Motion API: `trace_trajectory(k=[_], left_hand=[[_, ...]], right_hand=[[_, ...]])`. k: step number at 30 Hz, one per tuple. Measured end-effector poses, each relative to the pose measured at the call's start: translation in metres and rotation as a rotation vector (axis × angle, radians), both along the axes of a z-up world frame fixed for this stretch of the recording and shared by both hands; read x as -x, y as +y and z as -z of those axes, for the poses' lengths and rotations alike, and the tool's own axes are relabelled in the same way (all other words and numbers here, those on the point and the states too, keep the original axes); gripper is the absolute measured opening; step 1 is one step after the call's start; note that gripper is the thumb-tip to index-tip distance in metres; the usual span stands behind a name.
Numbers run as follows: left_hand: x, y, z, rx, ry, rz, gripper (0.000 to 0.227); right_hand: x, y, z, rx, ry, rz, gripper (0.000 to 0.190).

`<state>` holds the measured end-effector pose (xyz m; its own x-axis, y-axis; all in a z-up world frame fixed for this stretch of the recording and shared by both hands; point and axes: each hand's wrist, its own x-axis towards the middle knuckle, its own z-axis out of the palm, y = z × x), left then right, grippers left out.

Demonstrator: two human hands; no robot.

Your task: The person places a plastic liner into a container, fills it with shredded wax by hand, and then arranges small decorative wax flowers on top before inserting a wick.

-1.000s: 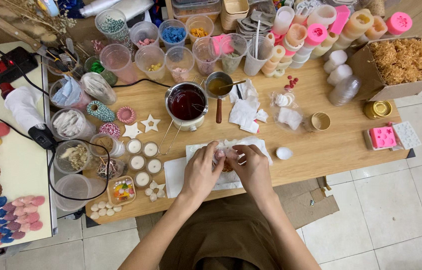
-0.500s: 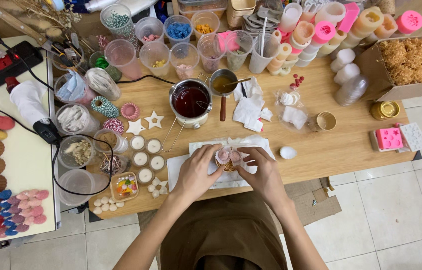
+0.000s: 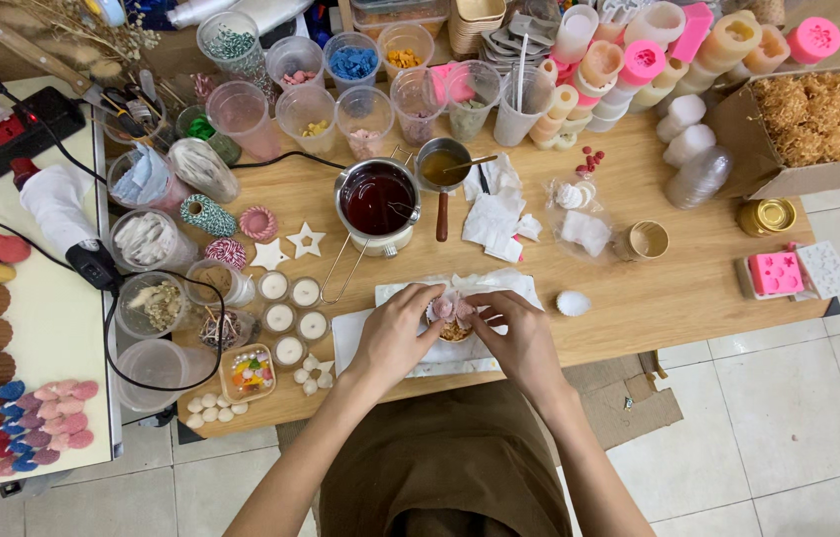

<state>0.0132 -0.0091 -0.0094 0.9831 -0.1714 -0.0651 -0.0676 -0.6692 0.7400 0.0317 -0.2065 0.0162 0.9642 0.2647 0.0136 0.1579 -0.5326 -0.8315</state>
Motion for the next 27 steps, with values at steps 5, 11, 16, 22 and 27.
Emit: trace_trajectory(k=[5, 11, 16, 22, 27], left_hand=[[-0.002, -0.002, 0.006, 0.020, -0.049, -0.008, 0.039], [-0.004, -0.002, 0.006, 0.052, -0.052, 0.003, 0.033], [-0.006, -0.005, 0.009, 0.042, -0.036, -0.016, 0.033], [-0.004, -0.004, 0.011, 0.051, -0.071, -0.024, 0.043], [-0.002, -0.004, 0.013, 0.016, -0.042, -0.013, 0.047]], right_hand=[[-0.002, 0.001, 0.000, 0.036, -0.059, -0.010, 0.028], [-0.004, 0.001, 0.004, 0.042, -0.067, 0.008, 0.026], [-0.004, 0.002, 0.002, 0.049, -0.090, -0.011, 0.026], [-0.003, 0.001, 0.000, 0.029, -0.098, -0.010, 0.030], [-0.004, -0.018, 0.003, -0.037, -0.003, 0.022, 0.033]])
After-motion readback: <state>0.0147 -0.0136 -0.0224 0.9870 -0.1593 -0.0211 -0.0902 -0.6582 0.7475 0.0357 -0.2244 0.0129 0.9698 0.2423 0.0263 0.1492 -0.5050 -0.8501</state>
